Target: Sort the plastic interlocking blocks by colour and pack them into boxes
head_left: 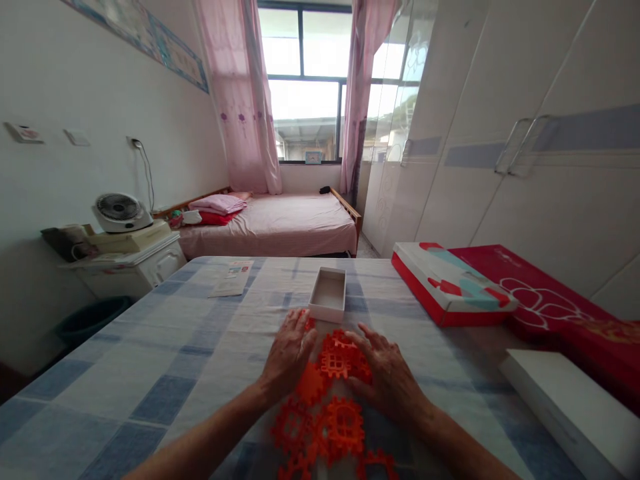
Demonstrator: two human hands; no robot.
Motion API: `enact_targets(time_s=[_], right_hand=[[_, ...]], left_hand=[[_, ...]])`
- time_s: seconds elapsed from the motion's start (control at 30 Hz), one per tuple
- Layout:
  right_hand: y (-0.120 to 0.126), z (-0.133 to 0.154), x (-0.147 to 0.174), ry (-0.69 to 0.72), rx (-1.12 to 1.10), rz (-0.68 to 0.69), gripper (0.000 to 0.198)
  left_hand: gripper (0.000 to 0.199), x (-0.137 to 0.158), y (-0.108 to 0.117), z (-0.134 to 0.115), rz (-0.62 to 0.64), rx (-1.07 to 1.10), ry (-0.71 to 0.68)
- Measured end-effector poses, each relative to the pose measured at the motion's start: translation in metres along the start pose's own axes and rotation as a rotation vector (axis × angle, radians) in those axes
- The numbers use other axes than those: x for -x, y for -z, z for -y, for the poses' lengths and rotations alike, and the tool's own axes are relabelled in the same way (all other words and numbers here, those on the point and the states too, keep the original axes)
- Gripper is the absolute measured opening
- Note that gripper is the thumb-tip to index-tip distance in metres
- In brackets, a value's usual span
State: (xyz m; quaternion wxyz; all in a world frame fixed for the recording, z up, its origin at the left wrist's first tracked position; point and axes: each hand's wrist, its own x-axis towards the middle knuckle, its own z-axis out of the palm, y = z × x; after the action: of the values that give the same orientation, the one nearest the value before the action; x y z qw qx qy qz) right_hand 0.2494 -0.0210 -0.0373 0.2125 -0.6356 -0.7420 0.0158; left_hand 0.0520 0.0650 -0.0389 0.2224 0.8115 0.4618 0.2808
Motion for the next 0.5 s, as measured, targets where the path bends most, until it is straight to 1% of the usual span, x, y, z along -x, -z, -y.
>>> enact_targets(time_s=[0.07, 0.1, 0.17, 0.27, 0.33, 0.4, 0.43, 0.5], right_hand=[[-0.001, 0.003, -0.005, 0.038, 0.01, 0.021, 0.067], [-0.002, 0.005, -0.008, 0.06, 0.003, 0.031, 0.065], [0.0, 0.008, -0.011, 0.082, -0.032, 0.024, 0.053], [0.003, 0.005, -0.01, 0.062, -0.101, -0.009, 0.038], [0.005, -0.002, -0.008, 0.01, -0.155, -0.05, 0.033], [0.008, -0.011, -0.006, -0.094, -0.273, -0.103, 0.029], [0.01, -0.017, -0.006, -0.166, -0.373, -0.127, 0.026], [0.018, -0.027, -0.007, -0.315, -0.655, -0.137, 0.026]], left_hand=[[0.056, -0.022, -0.007, 0.009, -0.03, 0.049, 0.073], [0.056, -0.03, -0.011, 0.011, -0.041, 0.078, 0.098], [0.056, -0.039, -0.018, 0.013, -0.075, 0.115, 0.115], [0.052, -0.04, -0.021, 0.01, -0.111, 0.157, 0.066], [0.049, -0.038, -0.019, 0.009, -0.11, 0.192, 0.042], [0.048, -0.037, -0.017, 0.009, -0.101, 0.213, 0.045], [0.049, -0.037, -0.017, 0.01, -0.098, 0.22, 0.052], [0.051, -0.038, -0.018, 0.011, -0.095, 0.245, 0.048]])
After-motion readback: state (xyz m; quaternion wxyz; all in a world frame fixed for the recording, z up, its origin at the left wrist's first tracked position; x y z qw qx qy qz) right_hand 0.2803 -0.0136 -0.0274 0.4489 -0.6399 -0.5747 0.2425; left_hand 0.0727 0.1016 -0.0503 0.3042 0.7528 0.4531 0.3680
